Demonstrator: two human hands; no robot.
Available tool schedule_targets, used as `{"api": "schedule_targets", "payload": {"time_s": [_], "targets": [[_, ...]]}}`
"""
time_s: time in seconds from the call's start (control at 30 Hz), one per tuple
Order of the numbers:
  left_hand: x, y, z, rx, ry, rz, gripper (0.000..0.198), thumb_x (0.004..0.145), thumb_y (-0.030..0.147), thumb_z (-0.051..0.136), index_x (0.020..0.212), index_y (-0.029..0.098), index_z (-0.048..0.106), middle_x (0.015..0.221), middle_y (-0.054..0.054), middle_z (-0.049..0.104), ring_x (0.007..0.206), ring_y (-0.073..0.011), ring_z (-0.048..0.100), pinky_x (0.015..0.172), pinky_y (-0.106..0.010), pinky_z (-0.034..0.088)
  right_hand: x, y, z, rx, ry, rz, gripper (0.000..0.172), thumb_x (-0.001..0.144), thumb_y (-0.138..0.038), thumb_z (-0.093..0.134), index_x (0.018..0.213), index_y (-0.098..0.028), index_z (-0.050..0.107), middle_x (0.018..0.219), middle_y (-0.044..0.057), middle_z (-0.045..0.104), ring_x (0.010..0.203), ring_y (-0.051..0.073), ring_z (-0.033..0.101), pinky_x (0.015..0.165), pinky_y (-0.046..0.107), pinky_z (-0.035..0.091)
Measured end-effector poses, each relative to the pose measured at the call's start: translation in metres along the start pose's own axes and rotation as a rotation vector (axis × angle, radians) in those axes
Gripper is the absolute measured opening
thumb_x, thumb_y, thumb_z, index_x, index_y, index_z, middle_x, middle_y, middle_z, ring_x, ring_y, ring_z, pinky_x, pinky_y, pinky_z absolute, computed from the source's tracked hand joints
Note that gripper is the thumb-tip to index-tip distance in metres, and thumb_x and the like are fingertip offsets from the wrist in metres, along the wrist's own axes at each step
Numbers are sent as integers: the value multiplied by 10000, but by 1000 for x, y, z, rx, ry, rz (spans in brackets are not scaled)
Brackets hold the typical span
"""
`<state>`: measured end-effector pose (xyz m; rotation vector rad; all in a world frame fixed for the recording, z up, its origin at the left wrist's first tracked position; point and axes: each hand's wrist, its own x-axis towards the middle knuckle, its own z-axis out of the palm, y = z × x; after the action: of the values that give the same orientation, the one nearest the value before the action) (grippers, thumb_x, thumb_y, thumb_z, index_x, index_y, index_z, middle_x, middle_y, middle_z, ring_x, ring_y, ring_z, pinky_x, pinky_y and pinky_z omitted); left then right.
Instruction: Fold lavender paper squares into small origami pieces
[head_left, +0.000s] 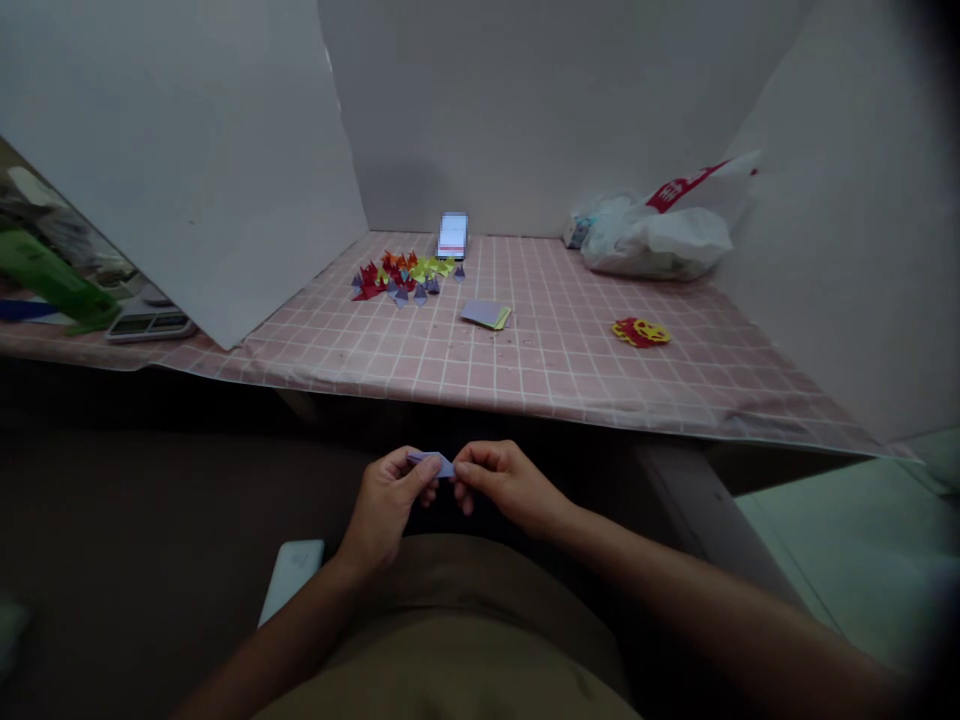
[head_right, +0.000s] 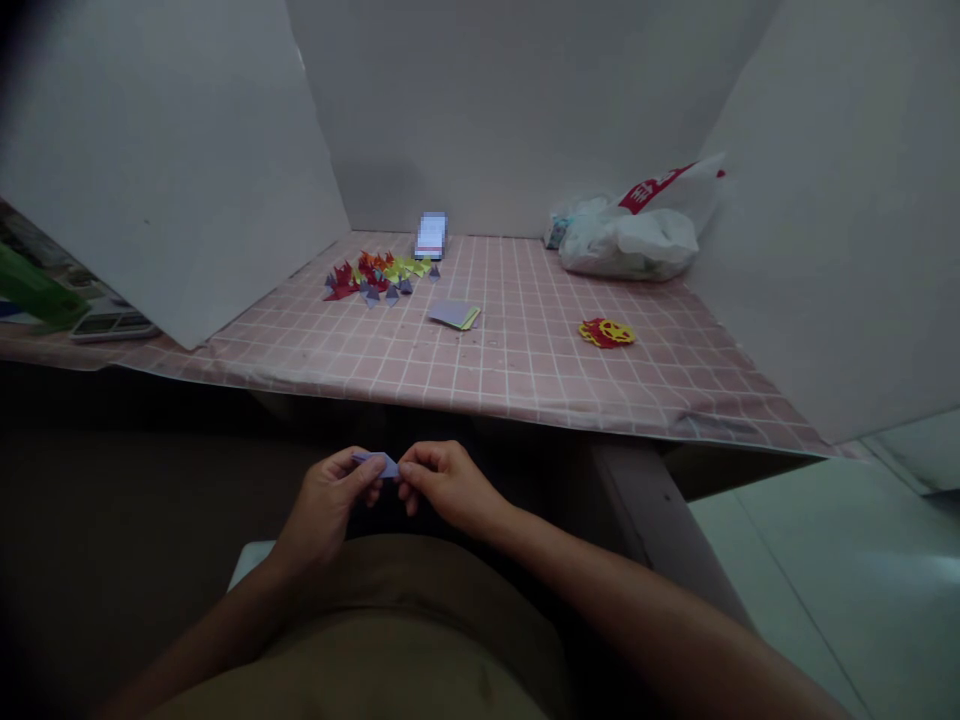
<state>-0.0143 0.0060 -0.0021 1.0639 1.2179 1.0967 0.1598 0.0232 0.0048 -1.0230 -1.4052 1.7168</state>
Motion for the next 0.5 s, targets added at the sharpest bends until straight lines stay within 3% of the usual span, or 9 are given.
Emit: {"api": "schedule_targets", "payload": {"time_s": [0.27,0.5], "targets": [[-3,0,5,12,-38,8,241,803,344,700,662,156,645,582,22,564,559,-106,485,562,-228,384,-1,3,5,58,-18,12,328,778,-439,718,664,-162,586,609,-13,619,512,100,553,525,237,412],[-1,-6,7,-67,-28,2,327,857,413,639,652,158,624,585,12,561,543,-108,489,542,-229,397,2,2,2,14,-45,32,268,862,-359,618,683,-161,591,622,-3,631,505,109,573,528,244,443]]}}
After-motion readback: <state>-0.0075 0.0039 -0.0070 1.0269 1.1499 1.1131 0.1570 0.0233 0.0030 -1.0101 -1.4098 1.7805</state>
